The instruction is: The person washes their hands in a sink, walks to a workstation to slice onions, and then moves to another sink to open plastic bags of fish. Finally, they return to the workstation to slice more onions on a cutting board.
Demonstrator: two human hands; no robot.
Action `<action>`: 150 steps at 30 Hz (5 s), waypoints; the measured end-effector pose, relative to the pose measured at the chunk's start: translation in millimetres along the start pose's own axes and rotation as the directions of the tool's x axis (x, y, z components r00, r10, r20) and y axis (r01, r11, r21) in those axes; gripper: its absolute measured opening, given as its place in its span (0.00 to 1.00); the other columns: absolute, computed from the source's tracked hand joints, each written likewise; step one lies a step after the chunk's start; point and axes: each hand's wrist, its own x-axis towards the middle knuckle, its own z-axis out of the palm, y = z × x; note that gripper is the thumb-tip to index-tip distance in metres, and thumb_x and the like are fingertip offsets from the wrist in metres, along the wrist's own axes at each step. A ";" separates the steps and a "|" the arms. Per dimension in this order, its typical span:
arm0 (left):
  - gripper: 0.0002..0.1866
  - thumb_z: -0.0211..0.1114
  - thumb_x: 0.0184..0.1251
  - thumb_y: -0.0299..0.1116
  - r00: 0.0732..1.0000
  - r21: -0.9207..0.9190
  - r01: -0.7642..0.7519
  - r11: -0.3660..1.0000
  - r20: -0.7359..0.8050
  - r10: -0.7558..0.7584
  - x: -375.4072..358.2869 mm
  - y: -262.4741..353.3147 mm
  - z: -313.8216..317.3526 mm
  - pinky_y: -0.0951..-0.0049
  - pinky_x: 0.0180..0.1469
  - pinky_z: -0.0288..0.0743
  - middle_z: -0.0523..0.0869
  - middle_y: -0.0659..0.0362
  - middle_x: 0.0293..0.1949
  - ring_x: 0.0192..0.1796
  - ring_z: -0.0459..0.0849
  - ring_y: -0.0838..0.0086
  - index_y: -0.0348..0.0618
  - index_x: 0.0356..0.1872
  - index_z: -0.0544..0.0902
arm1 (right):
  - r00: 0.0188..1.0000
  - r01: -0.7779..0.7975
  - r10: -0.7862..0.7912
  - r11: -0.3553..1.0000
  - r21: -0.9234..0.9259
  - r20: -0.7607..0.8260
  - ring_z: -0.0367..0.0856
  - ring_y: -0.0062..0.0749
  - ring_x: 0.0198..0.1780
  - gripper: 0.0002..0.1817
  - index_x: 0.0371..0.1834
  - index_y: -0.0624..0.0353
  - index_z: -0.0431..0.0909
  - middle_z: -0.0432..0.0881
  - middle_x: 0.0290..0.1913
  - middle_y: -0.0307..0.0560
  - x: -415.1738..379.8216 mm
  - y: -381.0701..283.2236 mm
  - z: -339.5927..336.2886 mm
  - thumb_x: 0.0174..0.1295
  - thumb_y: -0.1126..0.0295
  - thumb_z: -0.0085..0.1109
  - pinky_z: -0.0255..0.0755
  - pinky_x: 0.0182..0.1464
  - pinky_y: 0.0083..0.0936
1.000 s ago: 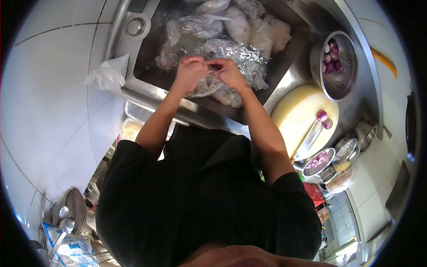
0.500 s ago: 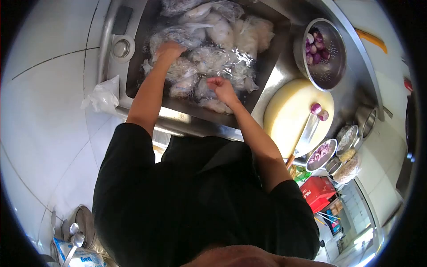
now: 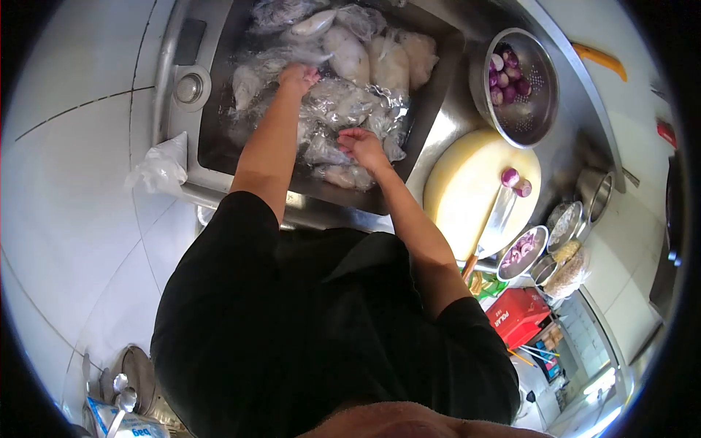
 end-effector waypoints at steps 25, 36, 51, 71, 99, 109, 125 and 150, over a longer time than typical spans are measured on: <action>0.11 0.67 0.61 0.27 0.672 0.506 -0.735 0.452 0.634 0.382 -211.4 85.0 -96.3 0.76 0.31 0.61 0.78 0.68 0.20 0.25 0.68 0.84 0.34 0.21 0.82 | 0.626 0.770 -0.707 0.496 -0.401 0.329 0.65 0.46 0.79 0.25 0.66 0.44 0.83 0.70 0.78 0.44 10.2 -166.6 48.9 0.63 0.68 0.67 0.73 0.69 0.39; 0.11 0.65 0.59 0.19 0.675 0.002 -0.556 0.831 0.585 0.450 -253.6 48.9 -72.5 0.77 0.28 0.57 0.74 0.69 0.22 0.24 0.66 0.85 0.40 0.19 0.77 | 0.604 0.772 -0.765 0.491 -0.404 0.222 0.88 0.41 0.52 0.15 0.53 0.55 0.88 0.85 0.61 0.49 5.7 -139.6 67.6 0.64 0.70 0.61 0.83 0.52 0.33; 0.13 0.70 0.65 0.39 0.737 0.729 -0.672 -0.129 0.644 -0.206 -173.2 147.2 14.1 0.70 0.36 0.74 0.83 0.57 0.31 0.32 0.80 0.75 0.39 0.39 0.85 | 0.652 0.655 -0.726 0.685 -0.320 -0.219 0.89 0.46 0.48 0.14 0.54 0.61 0.86 0.89 0.50 0.57 91.8 -126.0 55.9 0.68 0.73 0.58 0.80 0.53 0.34; 0.27 0.70 0.65 0.51 0.661 0.755 -0.481 -0.446 0.646 0.382 -7.6 172.6 6.8 0.60 0.58 0.79 0.89 0.41 0.52 0.54 0.88 0.53 0.33 0.50 0.88 | 0.908 0.358 -0.380 0.922 -0.147 -0.178 0.89 0.37 0.44 0.12 0.50 0.59 0.87 0.91 0.42 0.50 59.8 -61.9 4.1 0.69 0.66 0.63 0.81 0.50 0.32; 0.05 0.70 0.71 0.32 0.866 0.460 -0.429 0.777 0.453 0.211 -233.7 51.1 -100.0 0.76 0.37 0.70 0.83 0.67 0.32 0.34 0.77 0.82 0.45 0.35 0.85 | 0.748 0.663 -0.616 0.671 -0.333 0.247 0.89 0.48 0.43 0.21 0.56 0.55 0.87 0.90 0.43 0.57 16.7 -119.2 54.5 0.59 0.67 0.67 0.81 0.52 0.38; 0.22 0.74 0.67 0.39 0.407 0.652 -0.739 -0.168 0.630 0.661 -131.3 73.9 -32.9 0.59 0.58 0.79 0.83 0.48 0.55 0.55 0.84 0.58 0.37 0.56 0.82 | 0.756 0.543 -0.559 0.826 -0.152 -0.341 0.86 0.32 0.47 0.21 0.60 0.62 0.84 0.90 0.52 0.48 23.3 -113.5 -42.0 0.66 0.64 0.67 0.78 0.53 0.29; 0.15 0.68 0.62 0.35 0.312 0.395 -0.600 -0.696 0.916 0.251 -133.2 -119.2 -22.0 0.50 0.53 0.71 0.81 0.52 0.50 0.57 0.82 0.57 0.45 0.49 0.84 | 0.988 -0.035 0.088 0.932 0.361 -0.130 0.85 0.25 0.37 0.10 0.53 0.55 0.82 0.88 0.43 0.38 0.8 58.3 -32.3 0.70 0.70 0.63 0.78 0.39 0.26; 0.04 0.61 0.77 0.28 0.790 0.081 -0.213 0.974 0.600 0.124 -205.9 -24.1 -11.2 0.73 0.32 0.66 0.72 0.66 0.25 0.26 0.70 0.76 0.46 0.38 0.77 | 0.804 0.428 -0.589 0.484 -0.763 0.077 0.60 0.54 0.80 0.39 0.69 0.54 0.78 0.69 0.77 0.56 -34.5 -71.8 0.8 0.58 0.43 0.70 0.56 0.80 0.46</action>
